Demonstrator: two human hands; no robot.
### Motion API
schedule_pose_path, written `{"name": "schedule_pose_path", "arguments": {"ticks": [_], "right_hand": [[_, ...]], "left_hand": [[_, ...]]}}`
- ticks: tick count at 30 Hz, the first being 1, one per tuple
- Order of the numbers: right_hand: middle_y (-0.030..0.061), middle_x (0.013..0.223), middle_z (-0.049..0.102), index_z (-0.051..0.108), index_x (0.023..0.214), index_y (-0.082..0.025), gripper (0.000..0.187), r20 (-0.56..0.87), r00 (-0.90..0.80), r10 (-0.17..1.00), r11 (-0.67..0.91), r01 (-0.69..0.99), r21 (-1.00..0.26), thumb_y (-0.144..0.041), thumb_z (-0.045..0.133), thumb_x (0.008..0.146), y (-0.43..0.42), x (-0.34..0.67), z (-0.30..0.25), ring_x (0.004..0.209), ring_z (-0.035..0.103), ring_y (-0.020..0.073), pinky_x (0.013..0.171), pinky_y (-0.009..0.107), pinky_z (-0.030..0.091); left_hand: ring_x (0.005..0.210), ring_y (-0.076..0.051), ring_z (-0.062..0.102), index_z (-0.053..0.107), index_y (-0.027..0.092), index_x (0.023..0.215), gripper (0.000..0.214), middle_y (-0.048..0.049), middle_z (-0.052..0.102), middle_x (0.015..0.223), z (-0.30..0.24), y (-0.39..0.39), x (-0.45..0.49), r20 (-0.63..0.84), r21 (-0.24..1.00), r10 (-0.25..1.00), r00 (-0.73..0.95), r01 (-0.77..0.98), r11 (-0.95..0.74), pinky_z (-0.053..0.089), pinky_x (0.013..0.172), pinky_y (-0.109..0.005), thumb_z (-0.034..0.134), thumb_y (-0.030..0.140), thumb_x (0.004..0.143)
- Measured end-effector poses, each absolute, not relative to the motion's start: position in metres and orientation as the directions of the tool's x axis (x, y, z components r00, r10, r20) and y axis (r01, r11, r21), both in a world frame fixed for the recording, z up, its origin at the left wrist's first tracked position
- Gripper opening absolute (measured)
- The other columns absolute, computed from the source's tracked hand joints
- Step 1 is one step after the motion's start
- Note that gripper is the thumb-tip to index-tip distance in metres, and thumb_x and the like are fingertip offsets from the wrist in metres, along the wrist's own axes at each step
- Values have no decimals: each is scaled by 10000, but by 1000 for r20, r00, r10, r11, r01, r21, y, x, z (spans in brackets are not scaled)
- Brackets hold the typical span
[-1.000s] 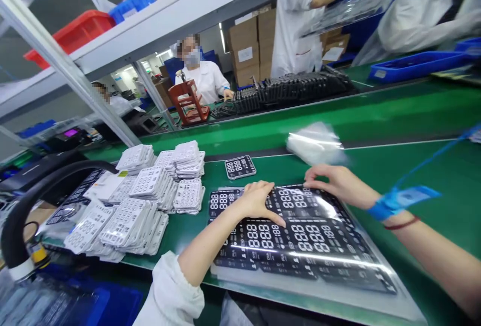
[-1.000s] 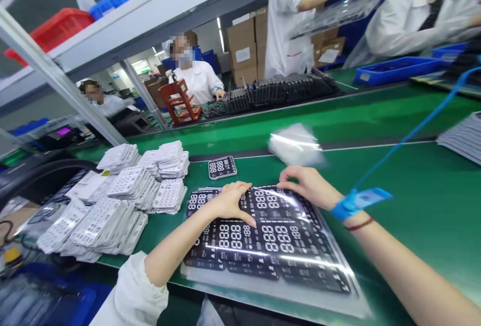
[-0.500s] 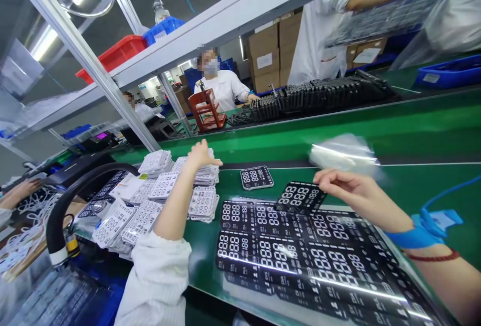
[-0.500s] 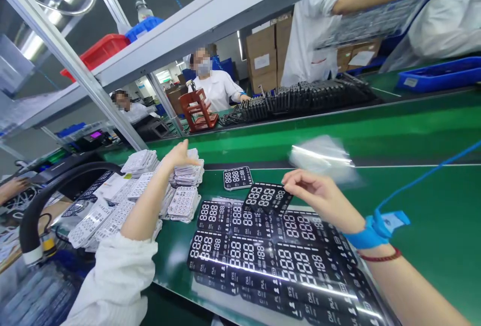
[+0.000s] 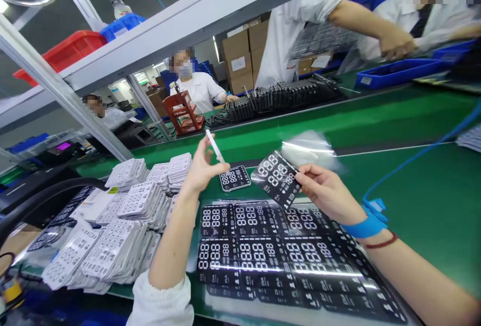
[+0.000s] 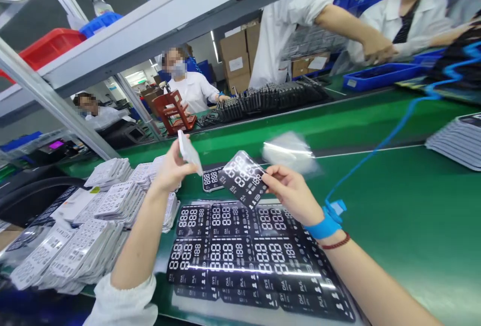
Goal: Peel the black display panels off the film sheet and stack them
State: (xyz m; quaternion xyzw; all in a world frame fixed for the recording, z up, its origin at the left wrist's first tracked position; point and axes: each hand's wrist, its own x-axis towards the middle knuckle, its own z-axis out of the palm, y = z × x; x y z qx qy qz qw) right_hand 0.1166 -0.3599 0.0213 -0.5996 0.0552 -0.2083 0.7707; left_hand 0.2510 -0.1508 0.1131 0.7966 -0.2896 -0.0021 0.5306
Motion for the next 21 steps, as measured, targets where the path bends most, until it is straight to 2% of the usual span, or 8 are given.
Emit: {"name": "schedule_pose_path", "arguments": {"ticks": [1,3,5,7,8,10,14,21], "right_hand": [[-26,603,537,538,684,-189,441,146,903,-403,240,258,-936,-535,784,562,-359,117,22,494,481,84,454,200,439],[-39,576,519,524,669,-183,453,126,895,-428,302,273,-913,-508,810,537,-359,117,22,476,468,65,442,176,425],[-42,568,519,515,667,-182,456,128,883,-451,322,295,-900,-493,820,532,-358,117,21,472,475,61,443,171,432],[-43,567,515,509,664,-183,436,169,859,-483,276,332,-902,-471,817,554,-357,117,20,469,481,64,438,175,439],[-45,568,510,510,665,-184,415,204,842,-499,231,356,-905,-451,813,569,-356,116,20,465,478,65,429,176,436],[-47,570,498,521,674,-186,363,287,799,-528,123,406,-906,-399,806,599,-353,114,20,453,459,63,401,173,417],[-41,592,520,543,705,-189,271,402,732,-549,-36,460,-887,-317,776,648,-347,108,22,448,458,63,380,171,407],[-29,592,561,539,700,-196,277,431,725,-537,-106,449,-887,-351,765,665,-344,106,22,487,544,104,384,195,474]], "left_hand": [[1095,-278,509,290,292,1343,916,-69,446,1247,104,-159,240,205,955,-577,790,-291,-59,465,899,-441,682,199,520],[1056,-272,534,193,394,1375,1012,-42,451,1265,84,-174,221,88,978,-742,665,83,190,462,874,-487,677,170,514],[1045,-281,543,169,419,1387,1014,-42,467,1275,67,-186,209,25,902,-816,577,339,267,443,878,-524,698,221,545],[1079,-324,525,188,375,1406,929,-73,465,1302,56,-195,202,-33,807,-858,513,520,280,421,882,-564,689,416,624],[1103,-346,508,195,351,1414,872,-91,454,1322,52,-197,200,-64,760,-873,483,591,271,410,880,-585,631,522,679],[1134,-367,488,195,328,1426,733,-112,434,1348,49,-200,199,-118,688,-895,430,686,239,391,873,-623,451,609,799],[1085,-353,534,161,414,1420,506,-93,483,1300,47,-200,198,-116,646,-914,388,729,227,373,825,-683,221,510,927],[1044,-370,561,153,417,1426,534,-119,493,1294,43,-200,196,-81,647,-941,329,735,202,367,788,-714,189,567,915]]}}
